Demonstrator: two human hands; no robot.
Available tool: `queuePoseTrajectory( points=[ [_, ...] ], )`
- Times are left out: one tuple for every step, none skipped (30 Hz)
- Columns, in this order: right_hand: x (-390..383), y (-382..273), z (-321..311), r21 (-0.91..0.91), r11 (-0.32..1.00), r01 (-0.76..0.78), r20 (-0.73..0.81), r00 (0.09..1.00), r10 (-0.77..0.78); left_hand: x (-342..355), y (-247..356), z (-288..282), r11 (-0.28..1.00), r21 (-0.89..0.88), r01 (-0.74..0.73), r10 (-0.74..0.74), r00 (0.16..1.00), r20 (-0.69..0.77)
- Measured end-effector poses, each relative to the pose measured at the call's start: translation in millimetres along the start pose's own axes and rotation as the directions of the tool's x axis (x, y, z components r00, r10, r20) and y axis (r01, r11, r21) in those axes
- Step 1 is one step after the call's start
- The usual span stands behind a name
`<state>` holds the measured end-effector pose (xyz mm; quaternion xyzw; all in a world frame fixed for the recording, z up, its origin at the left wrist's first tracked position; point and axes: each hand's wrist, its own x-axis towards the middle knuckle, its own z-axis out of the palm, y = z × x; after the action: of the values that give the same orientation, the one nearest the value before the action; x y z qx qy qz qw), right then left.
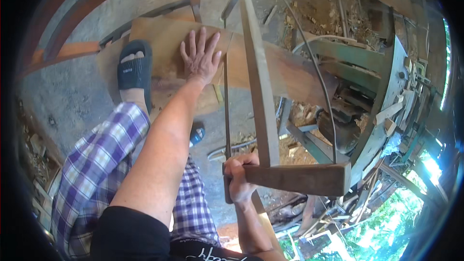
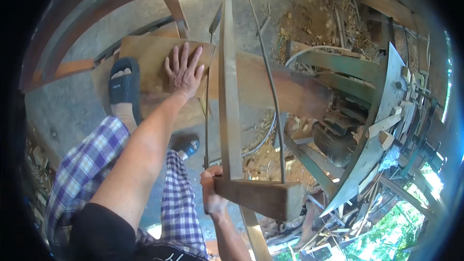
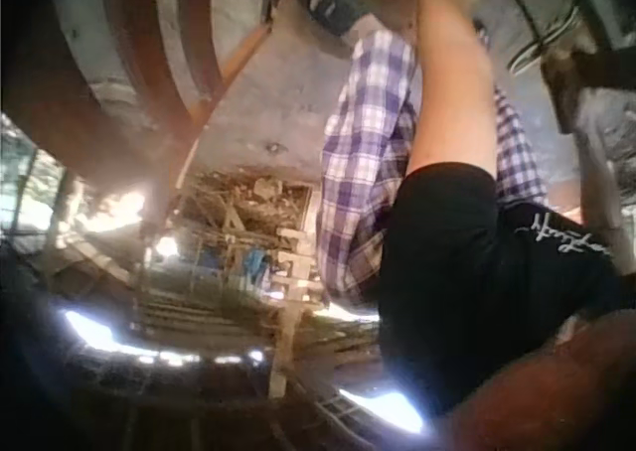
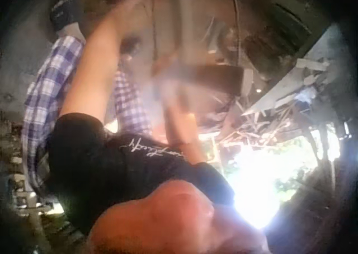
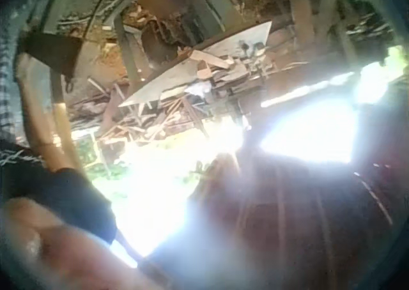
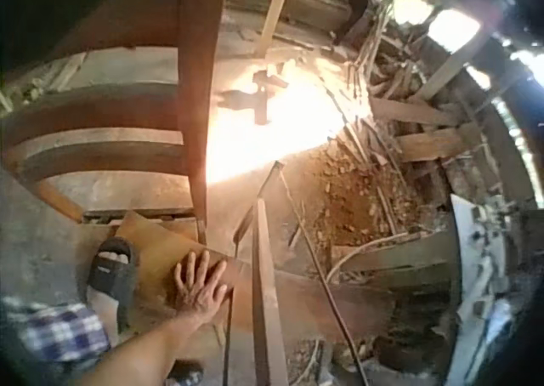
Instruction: Manually saw a piece of wood into two sections using a frame saw.
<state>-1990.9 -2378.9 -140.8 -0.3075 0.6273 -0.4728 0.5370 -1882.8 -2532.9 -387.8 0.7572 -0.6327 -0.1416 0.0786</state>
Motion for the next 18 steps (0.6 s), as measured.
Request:
queuePoseTrajectory(
  points=[
    [3.3, 6.1, -1.6, -0.091, 0.996, -0.025, -0.020, 1.000, 0.024, -1.0, 2.6, -0.2, 0.999, -0.027, -0.034, 0.031, 0.995, -0.095],
    [9.3, 12.6, 1.3, -0.144, 0.989, 0.013, -0.007, 1.000, -0.014, 1.5, 1.5, 0.2, 0.999, -0.028, -0.032, 0.029, 0.994, -0.101],
    [24.7, 30.2, 1.8, -0.172, 0.982, 0.078, -0.045, 0.995, -0.087, -4.0, 2.4, 1.9, 1.000, 0.019, -0.004, 0.004, 1.000, -0.029],
    [47.5, 50.0, 7.5, -0.208, 0.970, 0.127, -0.057, 0.988, -0.142, -6.6, 1.6, 3.2, 0.999, -0.012, -0.046, 0.045, 0.996, -0.077],
    [65.3, 61.7, 8.7, -0.107, 0.992, 0.059, -0.078, 0.995, -0.068, -4.6, 0.7, 5.6, 0.999, 0.007, -0.041, 0.042, 0.996, -0.075],
    [81.2, 72.5, 8.3, -0.017, 0.999, -0.043, -0.076, 0.996, 0.041, -5.8, -0.4, 7.3, 0.999, 0.015, -0.047, 0.049, 0.990, -0.131],
    [89.7, 82.1, 10.0, -0.028, 0.998, -0.059, -0.080, 0.995, 0.057, -5.5, -1.0, 8.6, 0.998, 0.020, -0.053, 0.055, 0.989, -0.137],
    [94.0, 87.0, 10.0, -0.022, 1.000, -0.021, -0.057, 0.998, 0.020, -6.8, -1.6, 9.5, 0.999, 0.021, -0.050, 0.052, 0.996, -0.078],
    [91.4, 87.9, 9.9, -0.016, 1.000, -0.018, -0.060, 0.998, 0.017, -4.7, -1.8, 10.1, 0.999, 0.027, -0.046, 0.048, 0.994, -0.097],
    [75.5, 81.7, 7.1, -0.057, 0.994, -0.090, -0.110, 0.990, 0.083, -5.3, -1.8, 10.0, 0.998, 0.046, -0.037, 0.040, 0.996, -0.083],
    [64.6, 75.4, 7.0, -0.123, 0.991, -0.050, -0.125, 0.992, 0.034, -4.6, -1.6, 9.1, 0.999, 0.033, -0.037, 0.039, 0.998, -0.041],
    [55.3, 68.8, 10.4, -0.191, 0.981, 0.026, -0.122, 0.991, -0.050, -2.8, -1.2, 7.1, 0.998, 0.022, -0.060, 0.063, 0.987, -0.149],
    [28.6, 56.4, 6.9, -0.110, 0.993, -0.050, -0.087, 0.995, 0.041, -4.8, -0.6, 5.0, 0.998, 0.012, -0.064, 0.065, 0.984, -0.166],
    [3.5, 45.9, 9.1, -0.097, 0.995, -0.019, -0.092, 0.996, 0.010, -7.1, -0.1, 3.0, 0.999, 0.012, -0.047, 0.048, 0.994, -0.099],
    [-11.7, 34.6, 7.6, -0.113, 0.988, 0.104, -0.025, 0.994, -0.108, -6.7, 0.5, 2.6, 0.999, 0.036, -0.032, 0.034, 0.998, -0.055],
    [-17.0, 29.3, 6.5, -0.078, 0.984, 0.161, 0.026, 0.987, -0.159, -7.2, 0.5, 2.8, 0.998, 0.032, -0.045, 0.048, 0.996, -0.078],
    [-12.9, 28.1, 7.2, -0.154, 0.981, 0.116, -0.004, 0.993, -0.118, -6.3, 0.6, 3.6, 0.997, -0.012, -0.074, 0.071, 0.989, -0.133],
    [-9.3, 26.1, 4.7, -0.139, 0.968, 0.210, 0.034, 0.978, -0.208, -6.4, 0.3, 4.7, 0.998, 0.010, -0.057, 0.058, 0.994, -0.091]
  ],
)
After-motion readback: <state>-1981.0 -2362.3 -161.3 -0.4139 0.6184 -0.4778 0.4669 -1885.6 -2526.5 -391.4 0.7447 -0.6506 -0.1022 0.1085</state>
